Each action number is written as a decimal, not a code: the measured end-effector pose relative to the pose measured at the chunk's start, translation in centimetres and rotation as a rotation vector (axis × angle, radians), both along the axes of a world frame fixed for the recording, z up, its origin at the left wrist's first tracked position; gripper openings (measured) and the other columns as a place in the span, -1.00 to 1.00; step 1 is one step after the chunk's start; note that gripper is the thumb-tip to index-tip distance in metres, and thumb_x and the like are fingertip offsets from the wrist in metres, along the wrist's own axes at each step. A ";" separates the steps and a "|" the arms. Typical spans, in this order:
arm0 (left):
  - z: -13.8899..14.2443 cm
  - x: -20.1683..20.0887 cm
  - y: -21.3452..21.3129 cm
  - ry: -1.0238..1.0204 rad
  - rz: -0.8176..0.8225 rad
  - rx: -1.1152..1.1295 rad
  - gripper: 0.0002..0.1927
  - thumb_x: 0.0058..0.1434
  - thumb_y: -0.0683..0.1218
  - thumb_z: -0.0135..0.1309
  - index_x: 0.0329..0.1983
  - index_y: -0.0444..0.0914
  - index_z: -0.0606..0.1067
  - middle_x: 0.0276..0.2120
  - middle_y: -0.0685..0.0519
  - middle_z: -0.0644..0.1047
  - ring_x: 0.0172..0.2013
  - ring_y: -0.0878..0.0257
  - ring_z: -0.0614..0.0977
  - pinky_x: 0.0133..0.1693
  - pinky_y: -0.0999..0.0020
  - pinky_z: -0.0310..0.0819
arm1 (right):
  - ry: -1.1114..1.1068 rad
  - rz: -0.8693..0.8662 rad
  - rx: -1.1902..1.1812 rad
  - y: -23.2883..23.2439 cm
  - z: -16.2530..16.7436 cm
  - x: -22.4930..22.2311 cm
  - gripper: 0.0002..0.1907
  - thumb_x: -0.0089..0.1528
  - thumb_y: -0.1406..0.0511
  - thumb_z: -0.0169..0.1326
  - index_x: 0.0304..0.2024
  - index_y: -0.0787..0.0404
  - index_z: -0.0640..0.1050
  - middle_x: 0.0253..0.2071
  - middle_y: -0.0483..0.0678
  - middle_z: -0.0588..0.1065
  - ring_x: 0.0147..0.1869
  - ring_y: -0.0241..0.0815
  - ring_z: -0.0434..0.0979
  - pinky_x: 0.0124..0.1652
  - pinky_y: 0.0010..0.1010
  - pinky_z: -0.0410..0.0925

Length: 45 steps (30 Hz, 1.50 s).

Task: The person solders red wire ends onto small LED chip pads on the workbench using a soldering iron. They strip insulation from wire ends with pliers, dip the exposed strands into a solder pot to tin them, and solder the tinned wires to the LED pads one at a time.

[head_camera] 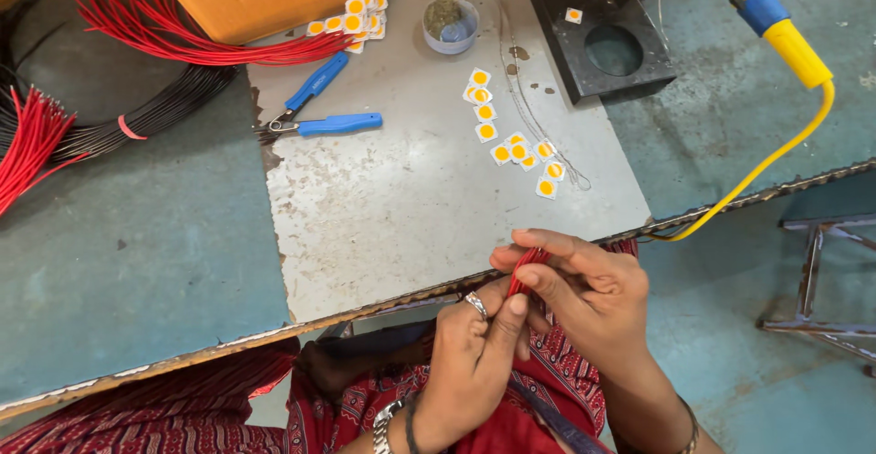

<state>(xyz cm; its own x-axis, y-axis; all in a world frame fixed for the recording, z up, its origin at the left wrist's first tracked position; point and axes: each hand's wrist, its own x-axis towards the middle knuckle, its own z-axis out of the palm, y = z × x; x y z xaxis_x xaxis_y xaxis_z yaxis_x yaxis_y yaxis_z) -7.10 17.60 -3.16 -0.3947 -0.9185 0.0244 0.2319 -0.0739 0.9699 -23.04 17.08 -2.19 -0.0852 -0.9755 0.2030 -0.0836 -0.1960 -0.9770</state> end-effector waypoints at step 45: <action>-3.3 1.2 -1.3 0.099 -0.008 0.149 -0.66 0.49 -0.04 -0.10 0.03 -0.40 0.54 -0.31 0.03 0.66 -0.47 0.46 0.55 -0.41 0.55 0.37 | -0.059 -0.039 0.189 -1.3 -1.0 0.4 -0.60 0.23 0.51 0.19 0.15 0.39 0.58 -0.22 0.09 0.67 -0.29 -0.39 0.60 -0.31 -0.58 0.48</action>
